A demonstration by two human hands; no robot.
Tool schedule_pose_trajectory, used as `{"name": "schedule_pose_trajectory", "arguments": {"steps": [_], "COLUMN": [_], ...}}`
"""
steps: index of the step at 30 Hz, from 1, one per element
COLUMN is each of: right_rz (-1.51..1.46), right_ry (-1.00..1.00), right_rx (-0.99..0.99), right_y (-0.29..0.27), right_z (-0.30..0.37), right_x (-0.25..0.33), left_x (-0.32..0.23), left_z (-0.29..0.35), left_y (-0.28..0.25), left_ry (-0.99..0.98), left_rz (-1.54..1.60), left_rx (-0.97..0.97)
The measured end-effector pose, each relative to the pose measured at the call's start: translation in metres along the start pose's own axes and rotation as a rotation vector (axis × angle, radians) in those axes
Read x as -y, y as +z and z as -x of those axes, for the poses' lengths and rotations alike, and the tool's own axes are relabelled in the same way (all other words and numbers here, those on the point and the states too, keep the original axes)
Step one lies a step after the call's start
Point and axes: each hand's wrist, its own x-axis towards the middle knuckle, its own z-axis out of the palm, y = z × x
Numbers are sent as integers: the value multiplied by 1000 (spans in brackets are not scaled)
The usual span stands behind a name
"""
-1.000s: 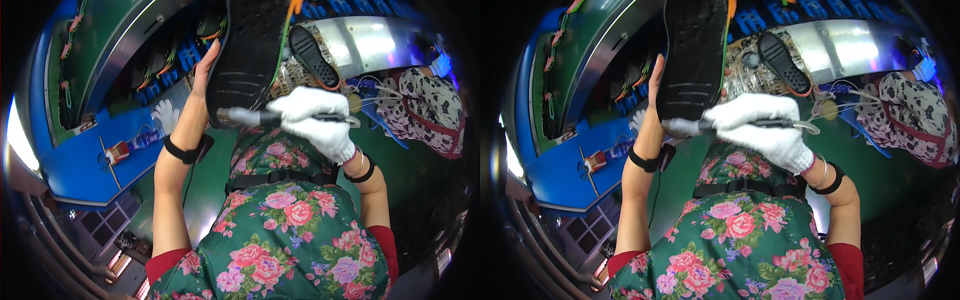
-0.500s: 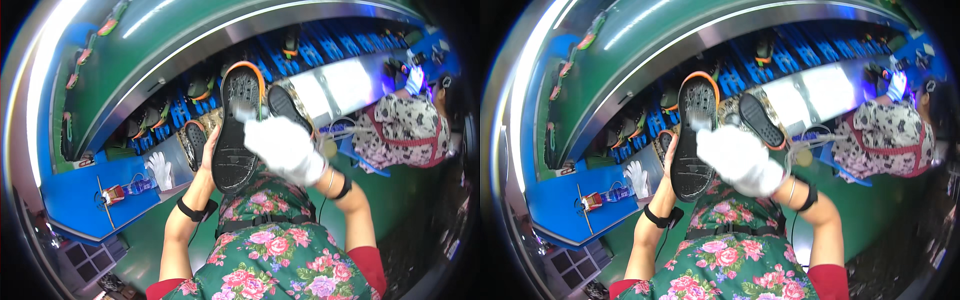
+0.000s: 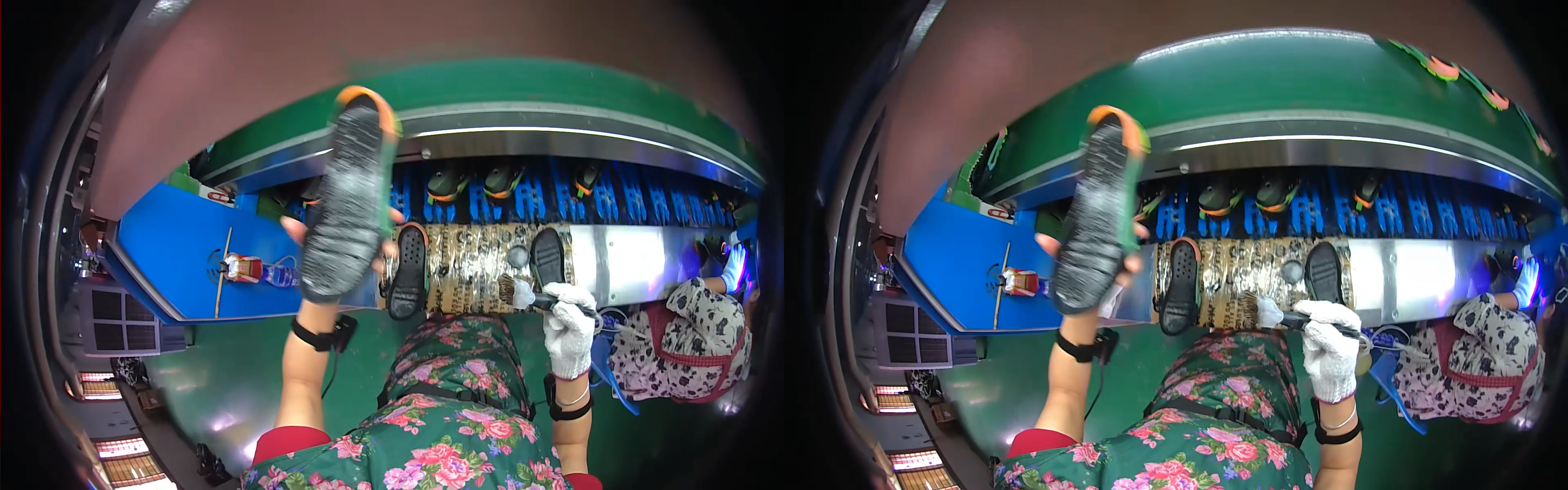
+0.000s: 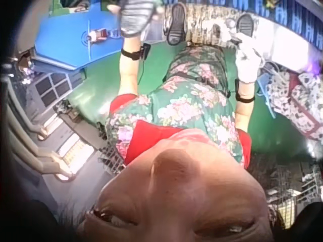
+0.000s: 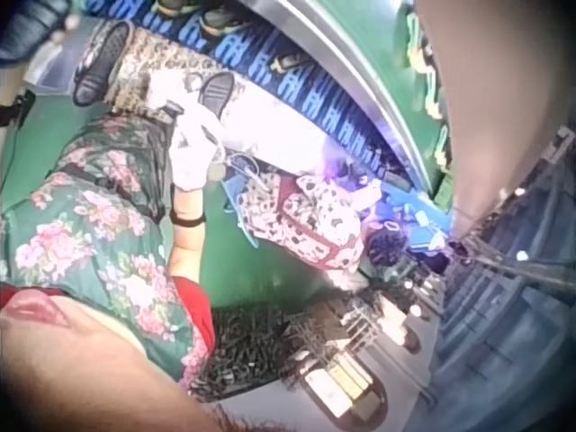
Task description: The person picks up a shoe from a conveyor belt, applies a substance to the sole with a brush, and places it back on the belt. This process is repeated for several shoes and individual soles throughout the video.
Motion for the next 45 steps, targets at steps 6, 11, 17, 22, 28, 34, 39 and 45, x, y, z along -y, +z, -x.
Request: {"name": "schedule_pose_trajectory", "arguments": {"steps": [6,11,17,22,28,34,39,45], "right_rz": [6,-13,-155,-268,-332,-307,-215,-222], "right_ry": [68,117,42,-78,-95,-154,-166,-54], "right_rx": [-15,-18,-175,-287,-408,-604,-677,-593], "right_y": [-14,-35,-65,-70,-70,-90,-88,-83], "right_z": [-11,-6,-1,20,36,63,71,64], "right_x": [-37,-66,-68,-58,-58,-51,-43,-30], "left_x": [-169,-161,-69,2,97,193,188,100], "left_z": [18,50,-99,-270,-466,-659,-713,-625], "left_y": [-64,-95,-8,46,57,38,1,-16], "left_ry": [671,800,216,-98,-176,-121,87,-163], "left_rz": [444,387,-382,-870,-1746,-1979,-2002,-1426], "left_rx": [-437,-863,-872,-364,15,68,25,-125]}}
